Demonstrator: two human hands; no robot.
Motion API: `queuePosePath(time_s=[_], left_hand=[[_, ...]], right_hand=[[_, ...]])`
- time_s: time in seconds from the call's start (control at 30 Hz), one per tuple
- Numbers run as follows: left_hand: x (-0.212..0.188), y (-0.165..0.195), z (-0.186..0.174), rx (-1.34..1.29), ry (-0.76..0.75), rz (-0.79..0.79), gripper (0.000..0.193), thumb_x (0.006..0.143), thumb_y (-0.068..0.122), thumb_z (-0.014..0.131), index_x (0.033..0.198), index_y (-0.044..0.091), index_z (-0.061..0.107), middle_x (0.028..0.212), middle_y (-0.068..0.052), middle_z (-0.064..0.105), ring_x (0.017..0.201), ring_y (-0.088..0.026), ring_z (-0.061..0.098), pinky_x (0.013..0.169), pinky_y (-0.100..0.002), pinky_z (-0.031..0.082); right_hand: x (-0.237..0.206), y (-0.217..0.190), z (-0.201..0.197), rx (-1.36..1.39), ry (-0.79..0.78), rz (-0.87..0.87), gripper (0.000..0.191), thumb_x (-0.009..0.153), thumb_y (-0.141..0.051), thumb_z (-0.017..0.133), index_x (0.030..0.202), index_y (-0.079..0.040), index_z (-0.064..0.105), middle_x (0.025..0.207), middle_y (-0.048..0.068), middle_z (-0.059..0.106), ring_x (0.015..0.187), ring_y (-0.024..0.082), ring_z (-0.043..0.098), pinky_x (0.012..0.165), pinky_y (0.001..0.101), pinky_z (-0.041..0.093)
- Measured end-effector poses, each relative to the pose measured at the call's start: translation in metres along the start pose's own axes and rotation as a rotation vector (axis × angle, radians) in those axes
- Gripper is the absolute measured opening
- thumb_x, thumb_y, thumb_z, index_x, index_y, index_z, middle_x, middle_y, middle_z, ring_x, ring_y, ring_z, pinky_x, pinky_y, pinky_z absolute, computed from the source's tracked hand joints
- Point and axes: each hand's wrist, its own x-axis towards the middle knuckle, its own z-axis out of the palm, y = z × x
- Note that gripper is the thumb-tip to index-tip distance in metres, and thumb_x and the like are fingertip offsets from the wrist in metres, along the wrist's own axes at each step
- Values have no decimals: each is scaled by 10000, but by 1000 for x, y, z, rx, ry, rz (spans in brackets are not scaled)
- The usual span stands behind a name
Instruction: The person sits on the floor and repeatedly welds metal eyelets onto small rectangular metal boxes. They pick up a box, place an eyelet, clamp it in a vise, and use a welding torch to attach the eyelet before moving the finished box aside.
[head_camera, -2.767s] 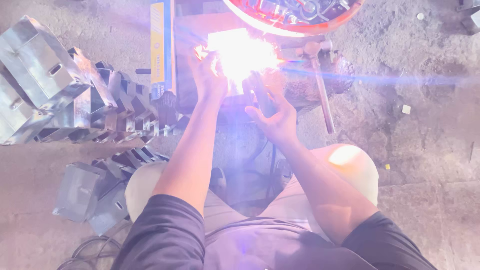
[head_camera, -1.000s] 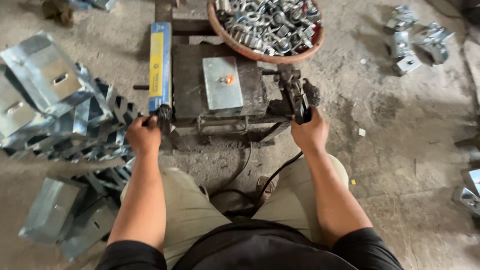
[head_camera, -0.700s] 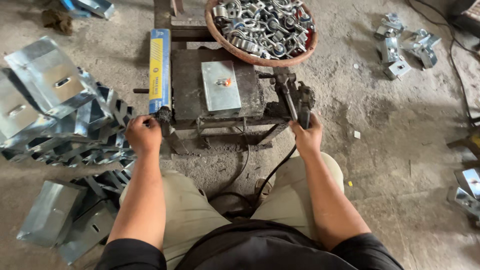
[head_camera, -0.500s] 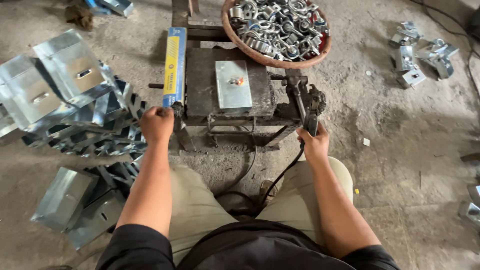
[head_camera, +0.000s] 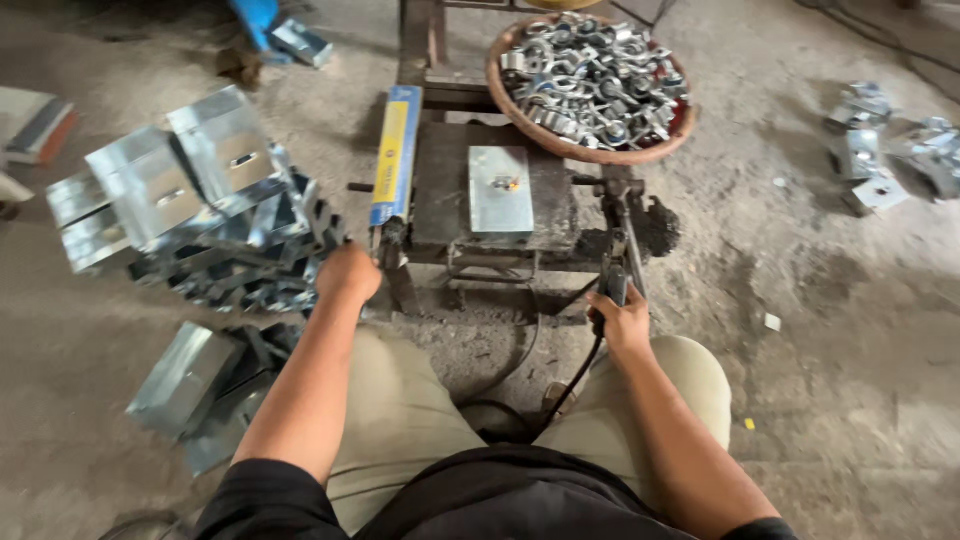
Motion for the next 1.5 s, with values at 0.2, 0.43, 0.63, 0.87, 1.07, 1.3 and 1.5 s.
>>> queuePosePath(time_s=[0.2,0.43,0.63,0.87,1.07,1.3,1.5], left_hand=[[-6,10,2,-75,107,-57,294,907,320,712,1026,56,765,1081,-196,752,1039,-379,715,836,-482,587],[-14,9,2,-94,122,5,361,879,405,733,1014,70,747,1047,-184,750,1005,-386,713,829,-499,579],[-139,-16,-26,75,-193,85,307,894,339,643,940,57,756,1015,-203,747,978,-383,735,836,-506,591],[-233,-20,-87,-461,768,438,165,977,219,686,906,71,673,867,-114,686,645,-205,640,547,-316,497],[-186,-2,-89,-1162,948,829,209,1179,197,516,1248,10,454,884,-130,636,609,-138,641,558,-264,531],[-160,72,33,-481,282,649,86,961,132,709,1040,122,740,884,-37,771,628,-170,718,496,-315,572],[-162,95,45,-467,457,908,135,905,93,728,1039,109,734,849,-80,711,728,-280,703,615,-369,557]], right_hand=[[2,5,-2,23,-17,6,203,821,-65,773,970,-14,644,704,62,672,591,159,637,536,291,486],[0,2,-14,66,-11,-4,220,815,-53,768,987,-13,639,735,43,646,589,141,623,526,288,472],[10,3,-27,236,-61,-4,286,865,-75,737,1119,-40,611,871,50,654,742,165,645,660,311,497],[17,14,-14,320,-197,111,397,936,-93,700,1300,-73,544,1078,15,680,1037,142,625,913,292,465],[-6,7,2,227,-269,48,434,954,-224,709,1337,-85,559,1065,6,699,1001,135,630,913,299,491],[-39,-18,-15,-501,-74,-252,602,846,-468,758,1220,-12,641,963,145,749,885,247,725,786,379,555],[-44,-27,-24,-543,-32,-287,599,839,-481,762,1173,7,673,949,172,751,873,272,730,784,387,559]])
